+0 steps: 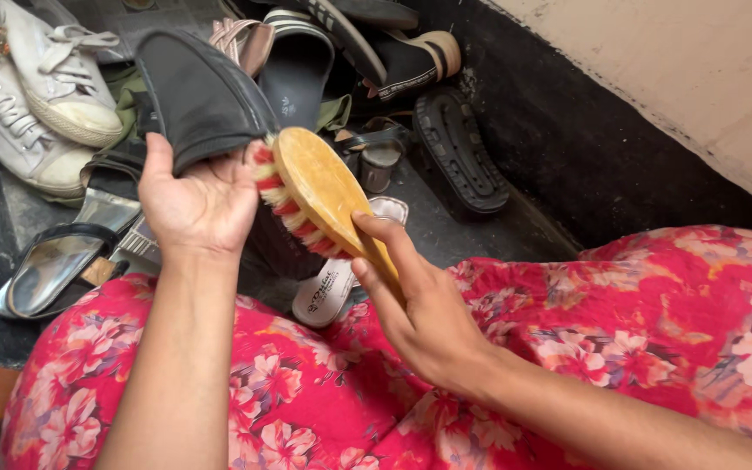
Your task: The person sits on the floor and uses a brush to clean several pairs of shoes, including black leather loafers and sandals. They pick up each shoe, brush the upper and sole, and place it back among the others.
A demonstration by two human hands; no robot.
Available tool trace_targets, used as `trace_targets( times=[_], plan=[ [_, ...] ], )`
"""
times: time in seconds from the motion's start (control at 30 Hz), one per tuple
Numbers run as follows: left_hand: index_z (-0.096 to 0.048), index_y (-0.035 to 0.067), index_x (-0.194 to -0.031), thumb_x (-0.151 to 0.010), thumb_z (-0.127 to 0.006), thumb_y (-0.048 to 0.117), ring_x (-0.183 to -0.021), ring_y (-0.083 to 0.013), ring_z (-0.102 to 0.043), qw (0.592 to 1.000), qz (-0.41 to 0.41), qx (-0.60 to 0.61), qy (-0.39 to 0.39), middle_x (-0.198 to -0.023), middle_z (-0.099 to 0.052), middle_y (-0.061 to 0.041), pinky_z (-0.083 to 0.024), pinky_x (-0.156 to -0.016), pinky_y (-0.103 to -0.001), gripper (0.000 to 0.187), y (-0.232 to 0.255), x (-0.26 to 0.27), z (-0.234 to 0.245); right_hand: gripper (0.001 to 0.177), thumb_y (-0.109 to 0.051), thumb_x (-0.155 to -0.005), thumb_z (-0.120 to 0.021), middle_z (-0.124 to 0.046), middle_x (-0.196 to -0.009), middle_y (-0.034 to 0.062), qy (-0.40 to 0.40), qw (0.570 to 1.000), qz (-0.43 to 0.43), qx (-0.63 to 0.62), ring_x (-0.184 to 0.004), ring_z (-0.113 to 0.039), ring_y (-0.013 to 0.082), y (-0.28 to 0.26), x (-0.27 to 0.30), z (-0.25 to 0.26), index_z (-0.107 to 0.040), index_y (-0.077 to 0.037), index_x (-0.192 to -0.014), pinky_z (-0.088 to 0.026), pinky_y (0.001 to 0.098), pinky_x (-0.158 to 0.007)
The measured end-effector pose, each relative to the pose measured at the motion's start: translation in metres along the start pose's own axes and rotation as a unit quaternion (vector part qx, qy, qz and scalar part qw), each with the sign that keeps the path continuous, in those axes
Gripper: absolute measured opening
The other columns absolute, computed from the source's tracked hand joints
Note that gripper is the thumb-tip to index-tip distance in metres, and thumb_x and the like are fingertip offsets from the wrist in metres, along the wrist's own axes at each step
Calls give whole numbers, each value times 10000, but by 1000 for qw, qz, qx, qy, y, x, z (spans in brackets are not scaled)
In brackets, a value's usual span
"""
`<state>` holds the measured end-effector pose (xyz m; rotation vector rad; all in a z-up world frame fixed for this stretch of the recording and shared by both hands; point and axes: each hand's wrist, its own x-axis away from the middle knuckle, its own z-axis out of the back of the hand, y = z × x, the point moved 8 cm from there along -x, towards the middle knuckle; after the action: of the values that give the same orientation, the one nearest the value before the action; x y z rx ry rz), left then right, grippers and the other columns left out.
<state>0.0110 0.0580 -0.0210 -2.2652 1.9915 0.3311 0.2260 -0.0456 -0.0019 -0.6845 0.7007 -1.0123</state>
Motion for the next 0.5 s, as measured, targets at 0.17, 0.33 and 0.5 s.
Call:
trace_targets(
  times=[0.17,0.33,0.5],
  plan=[
    [-584,19,-1368,-1112,-398,466,-1243,-318,-648,997,54,30,37,-1317,-687,-154,-503,-1123,-499,548,-18,13,21,401,-320,-1117,-516,-730,-974,93,71,991,109,17,-867,-734,155,-4,-38,10,-436,-125,-1459,-577,361,-720],
    [-613,13,-1314,-1077,-452,445,-1209,-310,-654,991,128,-14,33,-1293,-690,-143,-495,-1112,-487,519,-64,26,19,457,-325,-1086,-513,-587,-771,148,111,993,-25,18,-653,-533,181,24,-84,37,-440,-183,-1514,-447,384,-584],
    [-617,20,-1295,-1090,-421,388,-1216,-321,-657,992,79,71,62,-1298,-688,-157,-496,-1107,-499,465,-52,23,26,420,-337,-1051,-502,-699,-861,91,106,993,-26,-49,-700,-631,150,24,-37,21,-388,-139,-1403,-532,353,-610]
  ],
)
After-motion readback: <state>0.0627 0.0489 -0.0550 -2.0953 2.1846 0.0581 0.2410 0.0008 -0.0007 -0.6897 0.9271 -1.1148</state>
